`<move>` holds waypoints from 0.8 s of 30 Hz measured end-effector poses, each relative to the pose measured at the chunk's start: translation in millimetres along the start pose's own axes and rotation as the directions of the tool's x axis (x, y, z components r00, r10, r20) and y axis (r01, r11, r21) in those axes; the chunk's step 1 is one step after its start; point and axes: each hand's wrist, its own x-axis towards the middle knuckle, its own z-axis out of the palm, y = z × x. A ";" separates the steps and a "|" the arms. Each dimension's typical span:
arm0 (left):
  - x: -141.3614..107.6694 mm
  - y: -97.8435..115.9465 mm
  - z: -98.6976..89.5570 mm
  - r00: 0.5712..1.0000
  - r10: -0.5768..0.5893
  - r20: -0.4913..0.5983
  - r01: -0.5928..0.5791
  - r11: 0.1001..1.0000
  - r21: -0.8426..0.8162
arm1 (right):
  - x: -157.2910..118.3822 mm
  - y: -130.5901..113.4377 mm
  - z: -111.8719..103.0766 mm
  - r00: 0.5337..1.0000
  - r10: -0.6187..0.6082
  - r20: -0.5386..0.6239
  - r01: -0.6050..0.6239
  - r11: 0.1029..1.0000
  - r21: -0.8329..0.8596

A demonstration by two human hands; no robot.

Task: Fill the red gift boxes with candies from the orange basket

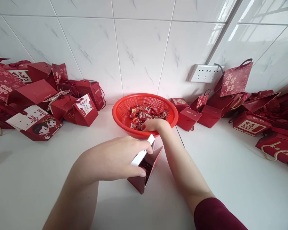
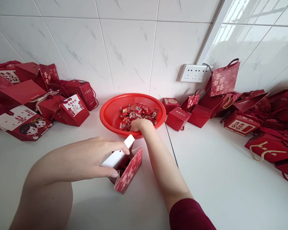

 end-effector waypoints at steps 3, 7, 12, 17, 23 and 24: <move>0.8 0.1 0.0 1.000 0.003 0.008 -0.002 1.000 -0.021 | -1.2 -0.3 -0.5 1.000 0.000 0.008 -0.001 1.000 0.010; 0.9 -0.5 0.7 1.000 -0.010 0.024 0.011 0.999 -0.047 | -4.7 -2.0 -1.1 1.000 -0.011 0.015 0.010 1.000 0.029; 0.8 -1.5 1.8 1.000 0.001 0.019 -0.001 1.000 -0.029 | -5.7 -1.9 -0.1 0.999 -0.024 0.033 0.022 0.998 0.058; 2.7 -2.7 2.7 1.000 -0.001 -0.010 0.001 1.000 0.028 | -3.5 -2.0 0.5 0.999 0.003 0.032 -0.005 0.998 0.058; 3.5 -3.0 2.7 1.000 -0.002 -0.009 0.002 1.000 0.016 | -3.2 -2.5 0.7 0.999 0.035 0.016 -0.036 0.998 0.049; 3.5 -3.0 2.6 1.000 0.001 -0.009 0.000 1.000 0.016 | -3.0 -2.3 0.9 0.999 0.032 0.016 -0.033 0.998 0.052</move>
